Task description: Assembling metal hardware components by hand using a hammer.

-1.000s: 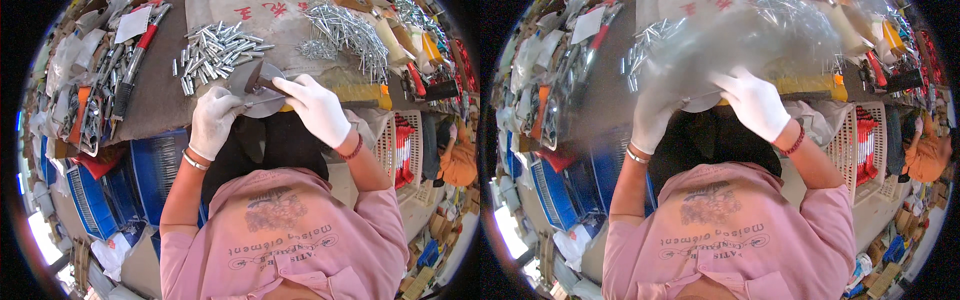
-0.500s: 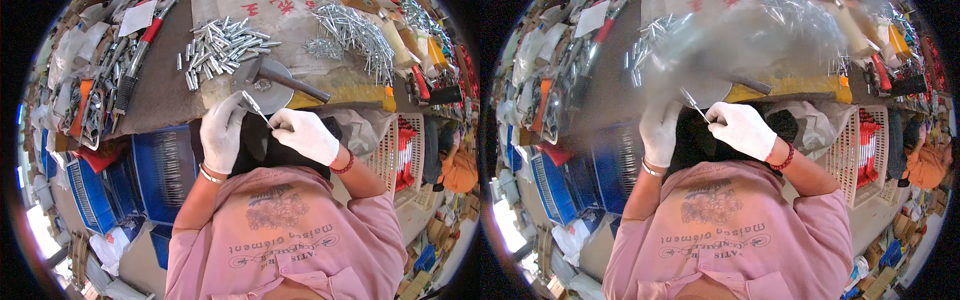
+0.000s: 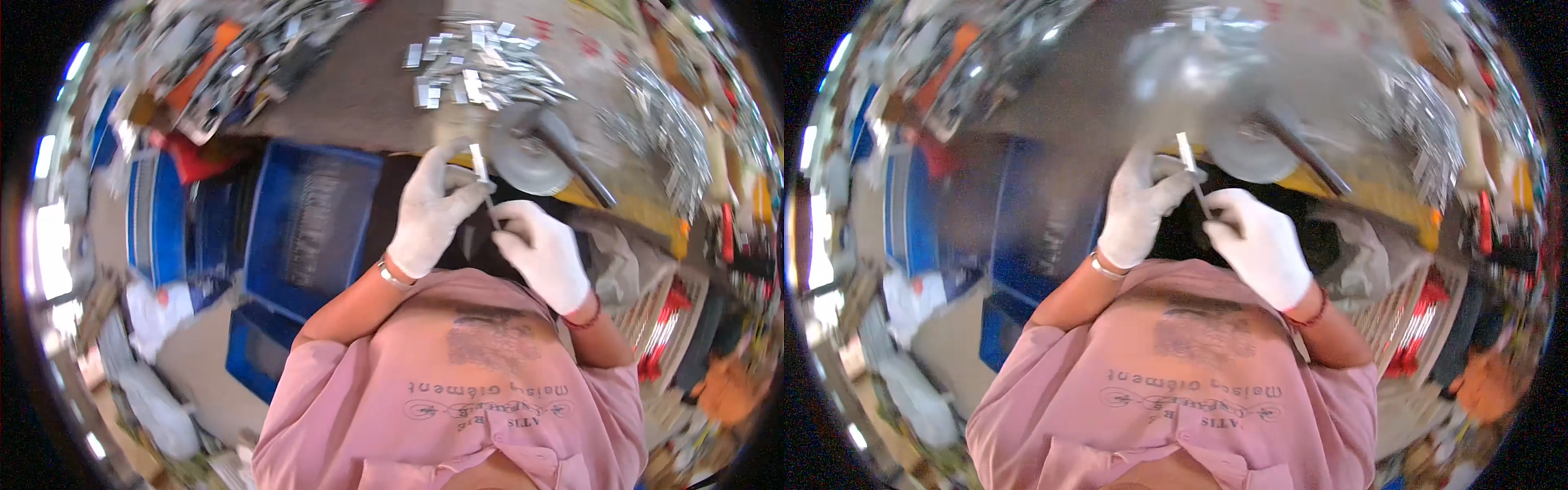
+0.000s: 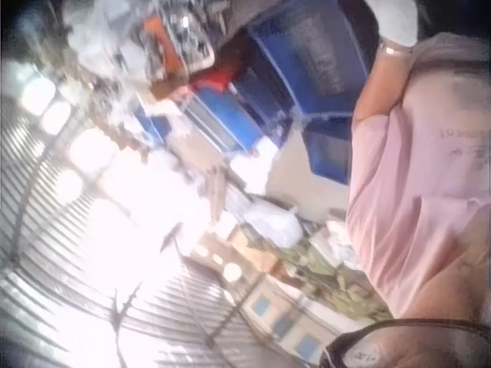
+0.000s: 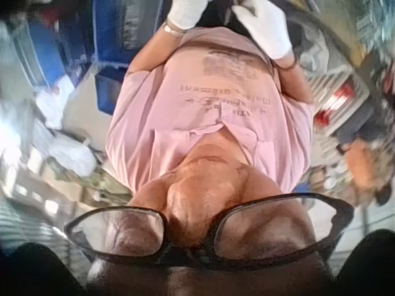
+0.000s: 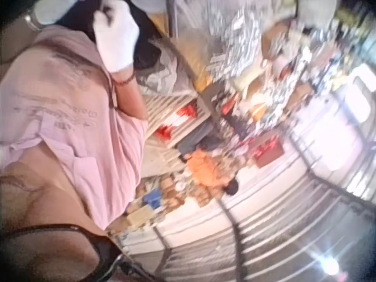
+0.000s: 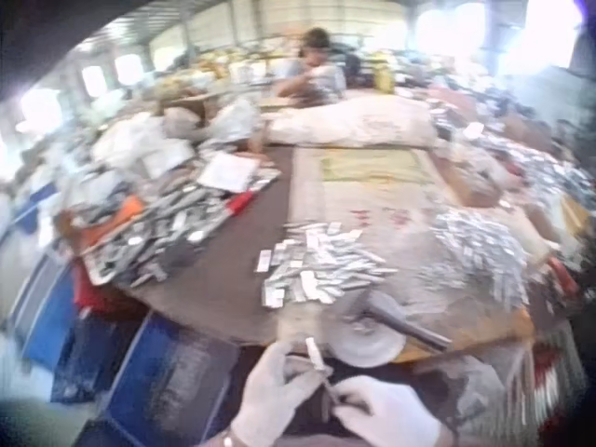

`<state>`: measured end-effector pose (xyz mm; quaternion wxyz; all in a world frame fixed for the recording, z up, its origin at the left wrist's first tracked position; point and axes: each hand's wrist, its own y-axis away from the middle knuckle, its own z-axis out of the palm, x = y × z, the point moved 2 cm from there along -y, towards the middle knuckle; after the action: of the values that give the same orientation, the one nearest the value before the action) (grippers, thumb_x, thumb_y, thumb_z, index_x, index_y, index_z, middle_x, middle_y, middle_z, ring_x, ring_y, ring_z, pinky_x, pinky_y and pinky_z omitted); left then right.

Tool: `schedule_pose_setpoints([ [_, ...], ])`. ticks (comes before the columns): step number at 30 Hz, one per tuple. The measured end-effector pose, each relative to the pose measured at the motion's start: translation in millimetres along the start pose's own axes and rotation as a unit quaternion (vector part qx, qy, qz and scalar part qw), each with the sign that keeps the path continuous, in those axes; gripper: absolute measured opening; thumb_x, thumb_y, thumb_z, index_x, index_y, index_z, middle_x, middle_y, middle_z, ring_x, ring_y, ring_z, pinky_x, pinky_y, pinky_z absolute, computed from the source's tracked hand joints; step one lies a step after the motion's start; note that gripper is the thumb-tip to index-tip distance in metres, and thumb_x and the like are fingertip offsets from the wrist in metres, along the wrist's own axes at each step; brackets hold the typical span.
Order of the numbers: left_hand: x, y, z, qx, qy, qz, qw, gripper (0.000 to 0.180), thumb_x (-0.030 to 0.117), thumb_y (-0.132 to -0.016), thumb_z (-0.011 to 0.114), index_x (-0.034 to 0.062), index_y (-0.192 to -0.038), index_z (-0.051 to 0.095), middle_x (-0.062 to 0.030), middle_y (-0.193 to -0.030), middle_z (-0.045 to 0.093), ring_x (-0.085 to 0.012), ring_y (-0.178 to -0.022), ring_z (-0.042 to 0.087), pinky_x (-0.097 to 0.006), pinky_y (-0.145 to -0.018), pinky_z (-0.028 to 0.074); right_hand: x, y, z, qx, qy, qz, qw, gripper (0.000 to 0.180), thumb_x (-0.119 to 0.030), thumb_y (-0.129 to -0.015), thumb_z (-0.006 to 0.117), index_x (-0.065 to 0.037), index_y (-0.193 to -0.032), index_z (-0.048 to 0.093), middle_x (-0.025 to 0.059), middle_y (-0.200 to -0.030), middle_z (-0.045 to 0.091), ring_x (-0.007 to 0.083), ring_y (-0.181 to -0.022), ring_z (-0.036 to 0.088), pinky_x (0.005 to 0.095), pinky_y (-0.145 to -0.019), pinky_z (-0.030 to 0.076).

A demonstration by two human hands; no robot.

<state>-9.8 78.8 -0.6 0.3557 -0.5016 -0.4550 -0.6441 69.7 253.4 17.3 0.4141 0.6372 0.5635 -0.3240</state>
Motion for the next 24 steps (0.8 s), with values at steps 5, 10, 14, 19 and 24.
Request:
schedule_pose_setpoints([
  [5, -11.9, 10.7, -73.4, 0.161, 0.042, -0.019, 0.986, 0.057, 0.006, -0.092, 0.076, -0.0020, -0.143, 0.053, -0.0065, -0.098, 0.074, -0.0086, -0.078, 0.062, -0.023, -0.069, 0.050, 12.9, -26.0, -40.6, 0.039, -0.163, 0.023, 0.986, 0.046, -0.004, -0.100, 0.056, -0.001, -0.145, 0.059, 0.0029, -0.092, 0.065, 0.0057, -0.065, 0.055, 0.0211, -0.061, 0.048],
  [10, -118.4, -0.3, -186.2, 0.373, 0.061, -0.054, 0.924, 0.052, 0.006, -0.095, 0.071, -0.0033, -0.144, 0.056, -0.0097, -0.106, 0.072, -0.0128, -0.082, 0.065, -0.025, -0.070, 0.052, 42.2, -39.0, -47.0, 0.050, -0.233, 0.028, 0.971, 0.045, -0.007, -0.104, 0.052, 0.005, -0.147, 0.055, 0.0052, -0.090, 0.063, 0.0060, -0.053, 0.051, 0.0194, -0.046, 0.043],
  [14, -228.3, -25.0, -287.8, 0.455, -0.032, -0.109, 0.883, 0.051, 0.010, -0.087, 0.080, -0.0030, -0.134, 0.067, -0.0138, -0.113, 0.074, -0.0209, -0.097, 0.072, -0.033, -0.087, 0.057, 39.9, -39.6, -44.3, 0.057, -0.236, 0.027, 0.970, 0.043, -0.006, -0.105, 0.049, 0.002, -0.146, 0.057, 0.0053, -0.089, 0.063, 0.0058, -0.053, 0.051, 0.0199, -0.046, 0.045],
  [19, -310.9, -72.8, -370.5, 0.501, -0.132, -0.120, 0.847, 0.047, 0.010, -0.079, 0.083, -0.0022, -0.123, 0.072, -0.0157, -0.115, 0.076, -0.0277, -0.103, 0.073, -0.038, -0.093, 0.056, 40.7, -44.1, -41.3, 0.064, -0.231, 0.018, 0.971, 0.043, -0.002, -0.105, 0.045, 0.000, -0.146, 0.058, 0.0071, -0.088, 0.064, 0.0071, -0.052, 0.052, 0.0210, -0.046, 0.046],
  [24, -351.4, -106.6, -401.4, 0.519, -0.297, -0.109, 0.794, 0.041, 0.011, -0.081, 0.081, -0.0023, -0.119, 0.072, -0.0220, -0.112, 0.078, -0.0383, -0.104, 0.075, -0.043, -0.093, 0.057, 42.2, -40.5, -44.2, 0.077, -0.230, 0.019, 0.970, 0.044, 0.000, -0.105, 0.044, 0.000, -0.146, 0.058, 0.0087, -0.087, 0.065, 0.0083, -0.051, 0.052, 0.0215, -0.046, 0.046],
])
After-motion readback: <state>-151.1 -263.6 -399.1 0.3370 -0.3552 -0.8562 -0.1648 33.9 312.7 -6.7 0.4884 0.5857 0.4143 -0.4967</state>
